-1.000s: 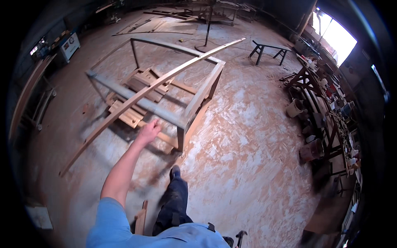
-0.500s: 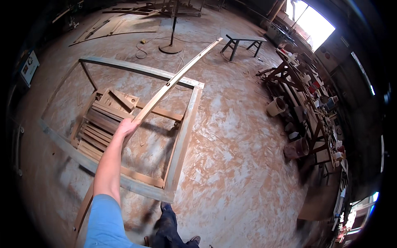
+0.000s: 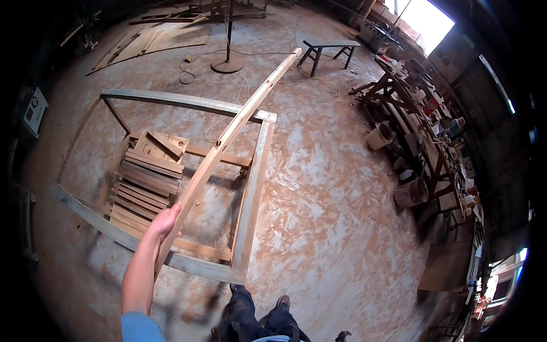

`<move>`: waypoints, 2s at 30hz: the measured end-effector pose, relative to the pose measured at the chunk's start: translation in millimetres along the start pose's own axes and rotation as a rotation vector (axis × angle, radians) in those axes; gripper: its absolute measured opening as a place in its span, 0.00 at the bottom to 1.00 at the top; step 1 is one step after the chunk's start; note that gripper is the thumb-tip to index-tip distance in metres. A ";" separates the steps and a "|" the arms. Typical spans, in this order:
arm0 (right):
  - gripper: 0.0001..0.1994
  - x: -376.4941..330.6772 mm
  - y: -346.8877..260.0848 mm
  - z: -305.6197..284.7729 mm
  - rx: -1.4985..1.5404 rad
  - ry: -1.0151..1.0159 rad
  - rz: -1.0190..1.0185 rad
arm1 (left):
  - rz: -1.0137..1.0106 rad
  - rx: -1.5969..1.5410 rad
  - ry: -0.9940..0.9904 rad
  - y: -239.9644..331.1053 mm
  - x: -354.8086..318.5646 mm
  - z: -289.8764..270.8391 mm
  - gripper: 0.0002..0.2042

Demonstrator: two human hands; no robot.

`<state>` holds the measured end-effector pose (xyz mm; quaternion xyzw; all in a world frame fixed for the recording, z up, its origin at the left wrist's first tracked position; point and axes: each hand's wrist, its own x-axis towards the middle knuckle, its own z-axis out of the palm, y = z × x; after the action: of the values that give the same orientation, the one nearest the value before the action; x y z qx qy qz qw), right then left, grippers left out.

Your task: The person uses a power saw to cut a wooden plank, then applies glue to the cut end. They proceed to assemble a wooden chair frame by hammering nails into the joints to secure the pieces together.

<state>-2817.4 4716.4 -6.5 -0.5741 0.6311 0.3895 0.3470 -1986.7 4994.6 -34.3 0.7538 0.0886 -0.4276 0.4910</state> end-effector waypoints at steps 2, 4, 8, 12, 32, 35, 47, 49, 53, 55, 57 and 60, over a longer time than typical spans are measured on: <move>0.22 17.6 19.7 -2.4 -0.126 0.019 -0.202 | -0.027 -0.075 -0.052 -30.9 -57.1 -7.1 0.26; 0.27 56.2 20.2 -13.4 -0.112 0.365 -0.713 | -0.109 -0.066 -0.003 -64.9 -114.7 -8.5 0.24; 0.28 51.2 -153.6 -83.8 0.308 0.120 -0.206 | -0.140 -0.069 0.085 -136.6 -240.0 1.1 0.16; 0.19 31.7 -253.0 -136.3 0.247 0.134 -0.627 | -0.123 0.190 0.220 -214.0 -347.7 55.0 0.15; 0.14 -131.2 -198.6 20.2 -0.071 -0.012 -1.943 | -0.026 0.366 0.351 -552.1 -682.3 318.8 0.23; 0.15 -142.0 -138.8 59.6 -0.233 0.006 -1.952 | -0.178 0.130 0.374 -593.5 -732.6 337.5 0.24; 0.16 -171.3 70.5 192.0 -0.401 -0.081 -1.992 | -0.324 0.279 0.395 -805.7 -907.2 392.8 0.25; 0.17 -153.6 113.5 217.4 -0.375 -0.127 -1.950 | -0.333 0.245 0.358 -838.6 -927.7 411.1 0.26; 0.17 -133.7 193.0 258.1 -0.396 -0.220 -1.928 | -0.384 0.200 0.319 -886.9 -972.0 455.6 0.26; 0.16 -126.7 221.9 271.5 -0.401 -0.242 -1.955 | -0.494 0.202 0.270 -900.8 -1001.7 467.3 0.27; 0.15 -127.5 256.0 278.1 -0.396 -0.259 -1.920 | -0.526 0.231 0.261 -918.9 -1026.5 477.5 0.27; 0.14 -126.2 289.1 288.9 -0.362 -0.294 -1.889 | -0.502 0.262 0.286 -946.5 -1065.0 483.3 0.25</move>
<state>-3095.1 5041.7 0.5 -0.8343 -0.2087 0.1094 0.4985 -3438.9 5380.4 42.4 0.8177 0.2845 -0.4327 0.2515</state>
